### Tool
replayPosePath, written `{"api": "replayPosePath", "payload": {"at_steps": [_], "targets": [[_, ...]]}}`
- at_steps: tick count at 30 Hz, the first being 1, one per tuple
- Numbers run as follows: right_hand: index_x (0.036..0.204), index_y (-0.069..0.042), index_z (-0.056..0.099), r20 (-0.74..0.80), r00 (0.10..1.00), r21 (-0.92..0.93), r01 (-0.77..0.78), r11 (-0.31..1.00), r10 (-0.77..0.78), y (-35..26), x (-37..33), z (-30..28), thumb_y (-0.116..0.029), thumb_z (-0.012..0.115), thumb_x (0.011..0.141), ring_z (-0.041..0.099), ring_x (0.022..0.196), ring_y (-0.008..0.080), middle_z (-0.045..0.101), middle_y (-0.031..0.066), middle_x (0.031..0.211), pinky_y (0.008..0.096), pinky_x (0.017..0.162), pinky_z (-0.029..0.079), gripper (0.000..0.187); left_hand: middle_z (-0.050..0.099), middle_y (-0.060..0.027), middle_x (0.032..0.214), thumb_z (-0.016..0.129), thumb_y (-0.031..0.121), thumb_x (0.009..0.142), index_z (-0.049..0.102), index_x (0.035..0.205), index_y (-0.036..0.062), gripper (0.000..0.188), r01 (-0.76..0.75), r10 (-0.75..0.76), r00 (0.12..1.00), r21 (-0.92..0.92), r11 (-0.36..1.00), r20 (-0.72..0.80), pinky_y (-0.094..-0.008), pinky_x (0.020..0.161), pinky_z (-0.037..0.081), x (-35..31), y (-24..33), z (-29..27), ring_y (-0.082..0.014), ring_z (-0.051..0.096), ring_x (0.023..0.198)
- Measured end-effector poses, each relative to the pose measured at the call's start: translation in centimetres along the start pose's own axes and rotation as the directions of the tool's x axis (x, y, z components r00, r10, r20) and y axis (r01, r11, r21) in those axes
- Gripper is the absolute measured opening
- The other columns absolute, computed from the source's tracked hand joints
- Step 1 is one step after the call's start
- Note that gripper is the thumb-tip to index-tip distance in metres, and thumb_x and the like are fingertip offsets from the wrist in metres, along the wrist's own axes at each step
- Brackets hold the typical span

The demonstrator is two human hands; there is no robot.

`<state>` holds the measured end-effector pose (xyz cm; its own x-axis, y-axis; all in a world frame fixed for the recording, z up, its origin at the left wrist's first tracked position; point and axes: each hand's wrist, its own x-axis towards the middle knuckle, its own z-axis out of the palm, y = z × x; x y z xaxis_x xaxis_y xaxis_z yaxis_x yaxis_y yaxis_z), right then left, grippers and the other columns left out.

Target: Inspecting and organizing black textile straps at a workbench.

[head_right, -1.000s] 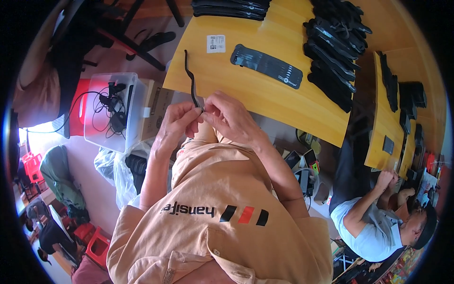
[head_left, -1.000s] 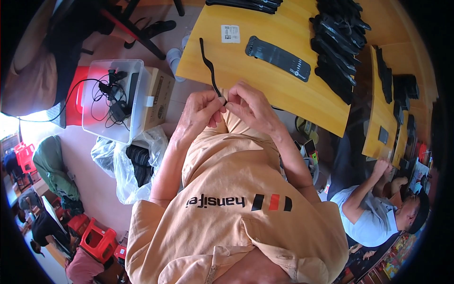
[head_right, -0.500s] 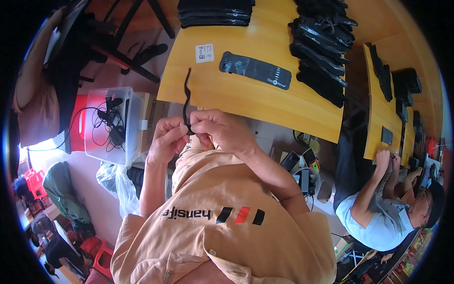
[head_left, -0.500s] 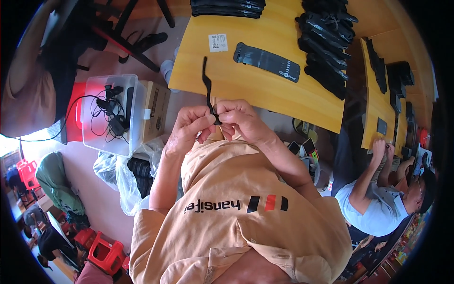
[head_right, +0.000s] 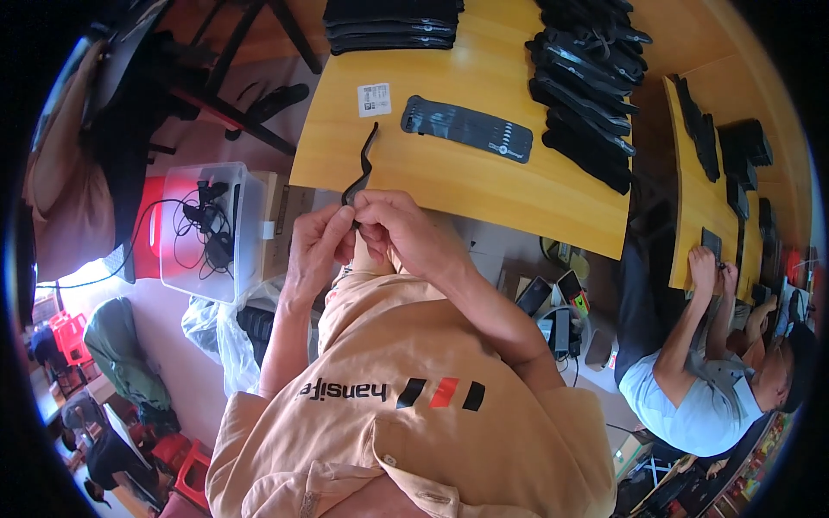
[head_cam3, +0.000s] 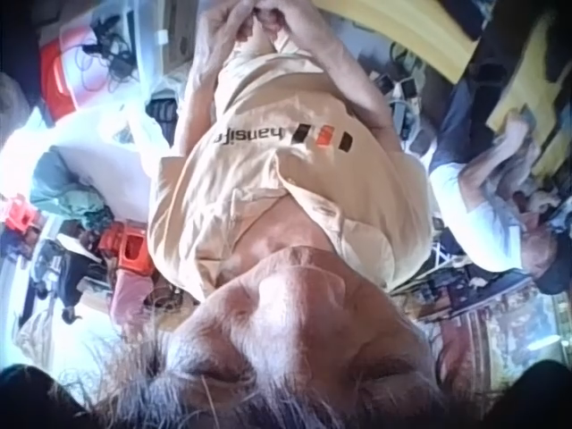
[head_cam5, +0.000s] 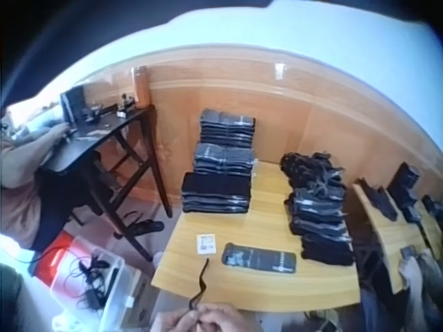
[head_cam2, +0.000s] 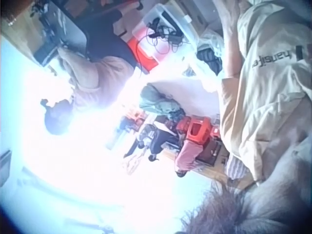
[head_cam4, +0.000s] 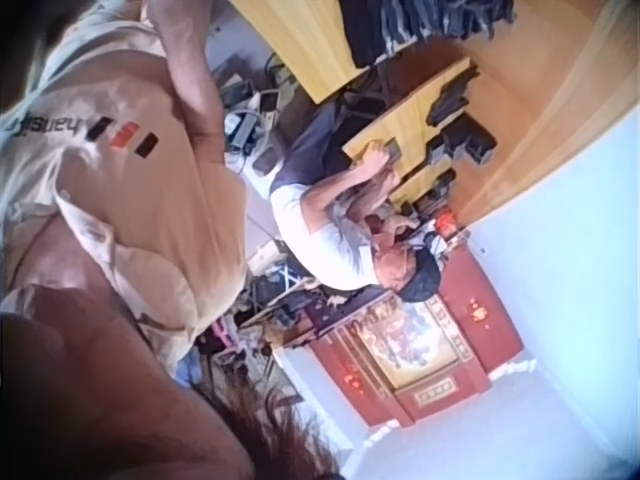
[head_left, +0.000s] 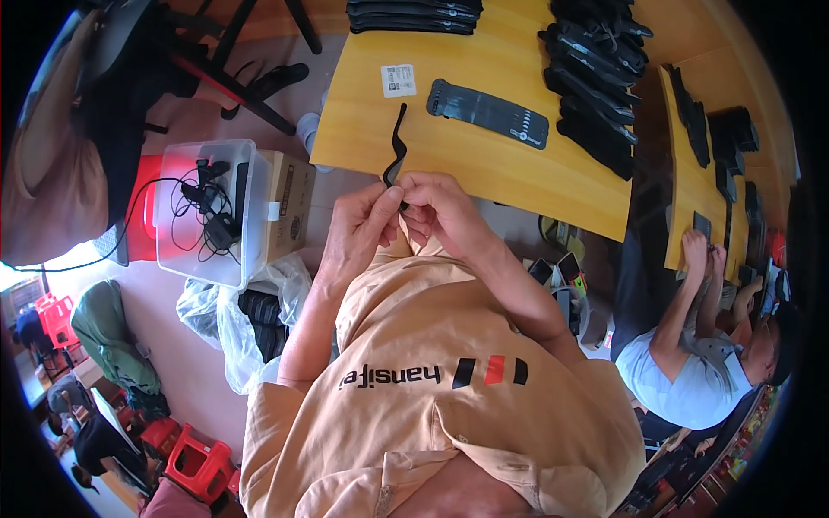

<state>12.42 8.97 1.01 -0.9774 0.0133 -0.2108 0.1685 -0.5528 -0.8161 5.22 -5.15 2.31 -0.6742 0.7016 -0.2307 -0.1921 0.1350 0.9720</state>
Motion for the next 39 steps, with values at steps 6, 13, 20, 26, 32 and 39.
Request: {"api": "replayPosePath", "payload": {"at_steps": [6, 13, 20, 26, 32, 39], "targets": [[0.073, -0.007, 0.045, 0.12, 0.988, 0.446, -0.14, 0.884, 0.096, -0.3, -0.3, 0.2, -0.018, 0.046, 0.087, 0.038, 0.047, 0.0072, 0.039, -0.0006, 0.057, 0.0218, 0.044, 0.038, 0.017, 0.05, 0.0009, 0.054, 0.054, 0.021, 0.094, 0.053, 0.064, 0.0024, 0.036, -0.056, 0.054, 0.998, -0.067, 0.996, -0.032, -0.0201, 0.041, 0.035, -0.8, 1.4, 0.5, -0.0038, 0.045, 0.047], [0.072, -0.002, 0.05, -0.004, 0.956, -0.513, 0.25, 0.821, -0.294, -0.7, -0.9, 1.6, -0.018, 0.058, 0.09, 0.045, 0.052, 0.005, 0.047, -0.0001, 0.059, 0.0218, 0.049, 0.039, 0.025, 0.049, 0.0005, 0.051, 0.054, 0.018, 0.094, 0.051, 0.061, 0.0044, 0.035, -0.056, 0.049, 0.991, -0.047, 0.997, -0.124, -0.0192, 0.038, 0.031, -0.8, 1.2, 0.8, -0.0038, 0.043, 0.042], [0.07, -0.005, 0.049, -0.036, 0.983, -0.133, 0.174, 0.976, -0.18, -0.6, -1.5, 1.9, -0.018, 0.054, 0.092, 0.038, 0.045, 0.0037, 0.042, -0.0016, 0.055, 0.0202, 0.041, 0.03, 0.027, 0.046, 0.0008, 0.048, 0.052, 0.019, 0.094, 0.05, 0.058, 0.0049, 0.039, 0.013, -0.022, 0.999, -0.169, 0.986, -0.049, -0.0204, 0.037, 0.029, -1.1, 1.5, 0.7, -0.0039, 0.04, 0.04], [0.067, -0.011, 0.044, -0.152, 0.97, 0.557, -0.074, 0.827, 0.189, -2.0, -3.2, 0.8, -0.017, 0.051, 0.092, 0.031, 0.041, 0.0047, 0.033, -0.0053, 0.051, 0.0211, 0.038, 0.026, 0.027, 0.042, 0.0017, 0.045, 0.055, 0.017, 0.09, 0.046, 0.054, 0.0074, 0.038, 0.157, -0.126, 0.984, -0.273, 0.949, 0.125, -0.0222, 0.036, 0.024, -1.5, 2.0, 0.3, -0.0051, 0.034, 0.037], [0.097, -0.006, 0.054, -0.65, 0.754, 0.671, 0.626, 0.397, -0.089, -5.6, -8.0, -9.7, -0.019, 0.05, 0.094, 0.029, 0.039, 0.002, 0.031, -0.0076, 0.053, 0.0161, 0.034, 0.028, 0.013, 0.045, 0.0, 0.052, 0.059, 0.007, 0.083, 0.048, 0.061, 0.0064, 0.025, 0.242, -0.18, 0.965, -0.391, 0.888, 0.189, -0.024, 0.036, 0.027, -4.4, 0.5, -5.1, -0.007, 0.034, 0.036], [0.066, -0.012, 0.033, -0.797, 0.331, 0.257, 0.943, 0.213, -0.506, -14.9, -22.3, -20.4, -0.008, 0.047, 0.089, 0.03, 0.039, 0.0056, 0.03, -0.0035, 0.05, 0.0177, 0.035, 0.03, 0.028, 0.036, 0.0019, 0.05, 0.055, 0.01, 0.085, 0.048, 0.073, 0.011, 0.014, 0.084, -0.265, 0.964, -0.905, 0.417, -0.032, -0.0225, 0.032, 0.023, -9.3, -0.2, -15.7, -0.0075, 0.031, 0.032]]}}
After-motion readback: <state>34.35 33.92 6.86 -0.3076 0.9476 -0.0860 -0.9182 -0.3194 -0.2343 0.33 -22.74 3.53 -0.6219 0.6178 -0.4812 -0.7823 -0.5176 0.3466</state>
